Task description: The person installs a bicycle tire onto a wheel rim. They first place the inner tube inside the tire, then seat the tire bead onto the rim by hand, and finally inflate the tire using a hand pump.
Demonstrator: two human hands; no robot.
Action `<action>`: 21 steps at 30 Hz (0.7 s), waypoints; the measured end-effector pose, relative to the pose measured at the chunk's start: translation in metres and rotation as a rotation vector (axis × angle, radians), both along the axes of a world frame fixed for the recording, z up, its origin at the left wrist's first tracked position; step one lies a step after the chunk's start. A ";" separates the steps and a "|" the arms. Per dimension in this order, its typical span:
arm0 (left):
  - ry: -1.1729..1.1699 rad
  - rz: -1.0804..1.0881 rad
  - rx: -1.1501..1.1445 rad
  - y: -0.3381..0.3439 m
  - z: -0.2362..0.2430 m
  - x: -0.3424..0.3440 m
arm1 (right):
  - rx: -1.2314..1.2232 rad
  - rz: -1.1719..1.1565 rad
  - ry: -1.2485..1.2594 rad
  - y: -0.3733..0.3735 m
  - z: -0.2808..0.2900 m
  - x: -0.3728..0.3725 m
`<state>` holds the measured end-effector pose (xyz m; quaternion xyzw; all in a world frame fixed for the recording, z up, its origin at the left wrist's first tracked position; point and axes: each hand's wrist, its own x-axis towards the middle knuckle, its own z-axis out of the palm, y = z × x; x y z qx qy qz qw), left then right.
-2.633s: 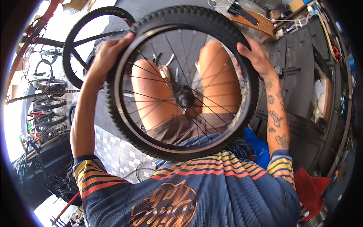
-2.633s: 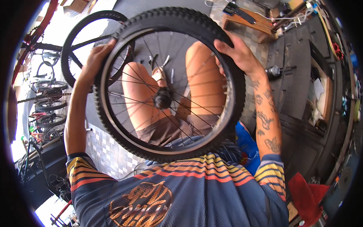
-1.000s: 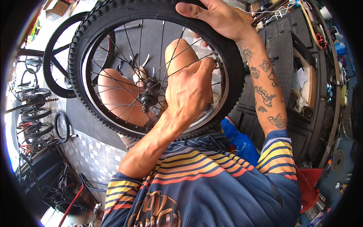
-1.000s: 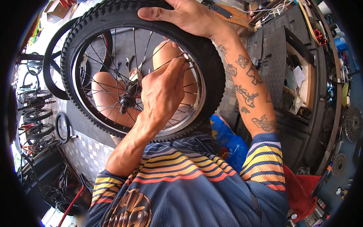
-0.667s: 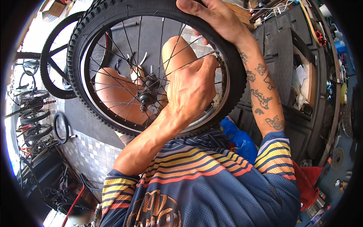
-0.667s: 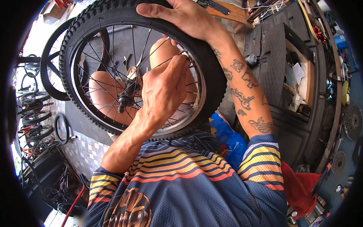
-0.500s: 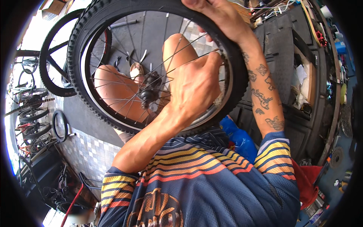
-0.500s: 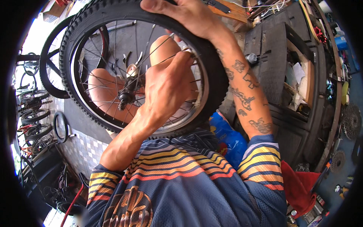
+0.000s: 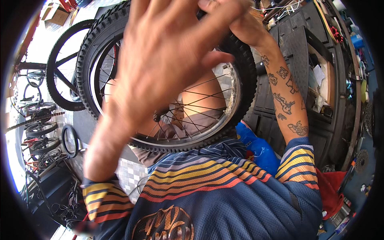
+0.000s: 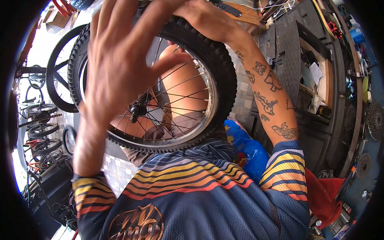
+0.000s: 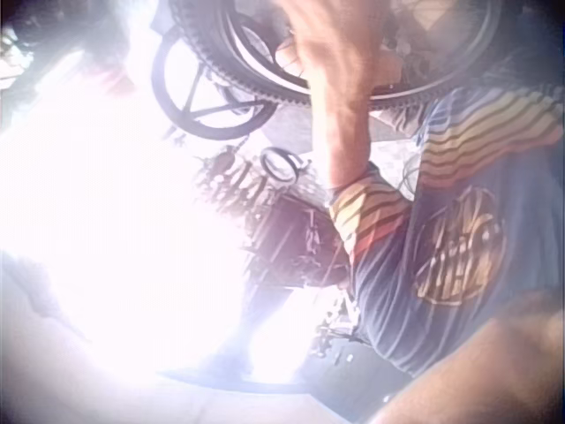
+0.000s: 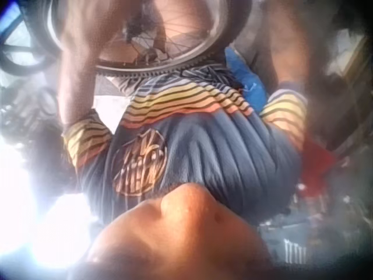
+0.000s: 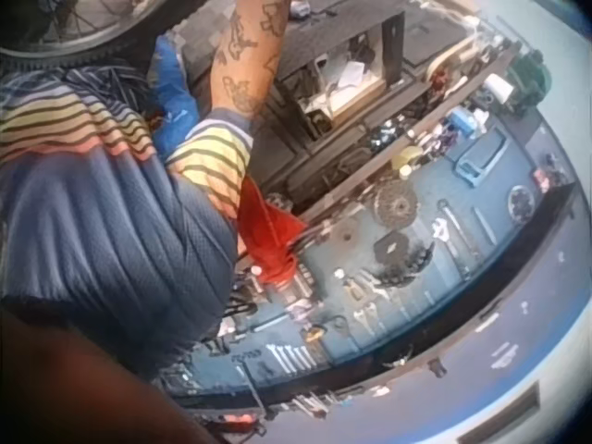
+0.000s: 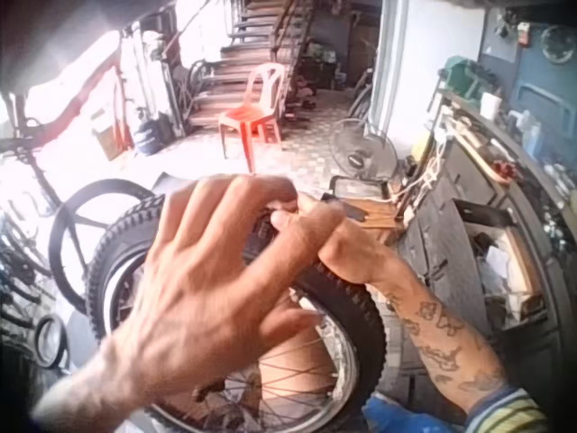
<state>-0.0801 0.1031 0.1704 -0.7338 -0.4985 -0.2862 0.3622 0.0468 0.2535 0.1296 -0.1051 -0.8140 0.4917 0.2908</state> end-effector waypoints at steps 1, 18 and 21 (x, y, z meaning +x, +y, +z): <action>0.197 0.059 0.117 0.018 0.012 -0.016 | -0.091 0.155 -0.075 0.011 -0.003 0.003; -0.174 0.117 -0.721 -0.036 0.154 -0.104 | 0.041 -0.075 -0.154 -0.025 0.097 0.065; -0.128 0.159 -0.545 -0.067 0.165 -0.107 | 0.398 0.005 -0.041 -0.024 0.142 0.050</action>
